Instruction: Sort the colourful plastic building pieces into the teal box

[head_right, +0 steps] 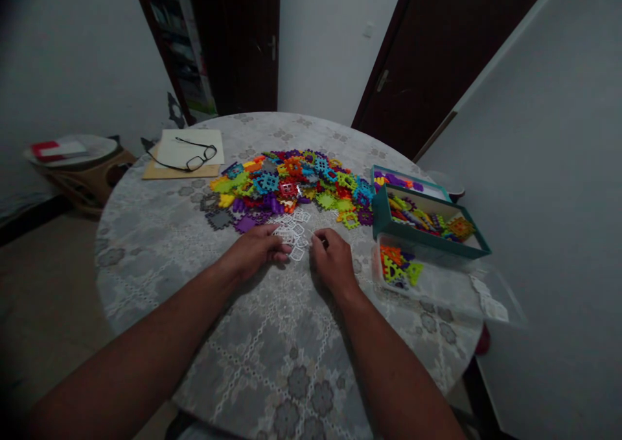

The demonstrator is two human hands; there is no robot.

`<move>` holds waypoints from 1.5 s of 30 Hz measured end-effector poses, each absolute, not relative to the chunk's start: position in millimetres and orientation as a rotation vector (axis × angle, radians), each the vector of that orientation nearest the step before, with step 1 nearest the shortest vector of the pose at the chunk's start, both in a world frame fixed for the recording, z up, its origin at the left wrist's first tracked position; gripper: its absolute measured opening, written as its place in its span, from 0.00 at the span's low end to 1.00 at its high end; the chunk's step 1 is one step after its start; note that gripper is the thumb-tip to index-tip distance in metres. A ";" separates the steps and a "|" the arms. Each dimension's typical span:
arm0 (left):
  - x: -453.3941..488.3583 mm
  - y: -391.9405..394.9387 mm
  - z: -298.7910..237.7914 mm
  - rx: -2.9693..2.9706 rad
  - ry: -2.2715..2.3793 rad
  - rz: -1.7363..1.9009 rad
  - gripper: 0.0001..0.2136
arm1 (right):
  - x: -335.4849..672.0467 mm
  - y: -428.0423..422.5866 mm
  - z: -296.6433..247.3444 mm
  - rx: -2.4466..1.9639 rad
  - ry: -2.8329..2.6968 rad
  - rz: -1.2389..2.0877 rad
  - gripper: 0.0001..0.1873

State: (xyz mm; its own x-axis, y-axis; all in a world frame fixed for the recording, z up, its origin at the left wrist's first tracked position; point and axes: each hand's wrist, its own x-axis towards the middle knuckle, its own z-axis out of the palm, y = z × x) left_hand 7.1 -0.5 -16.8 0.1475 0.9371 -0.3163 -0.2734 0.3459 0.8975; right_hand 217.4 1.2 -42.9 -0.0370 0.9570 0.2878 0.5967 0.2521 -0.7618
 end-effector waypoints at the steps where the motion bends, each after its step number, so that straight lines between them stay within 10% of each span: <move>1: 7.0 -0.8 -17.5 0.796 1.068 1.011 0.13 | 215.8 -1.5 -39.5 -1.425 -1.676 0.614 0.11; 24: 2.2 8.3 -25.7 0.801 1.086 1.152 0.07 | 205.4 7.8 -64.7 -1.534 -2.152 0.090 0.18; 45: 6.0 1.0 -28.1 0.887 1.018 0.965 0.11 | 211.2 -6.3 -35.1 -1.253 -1.683 0.623 0.10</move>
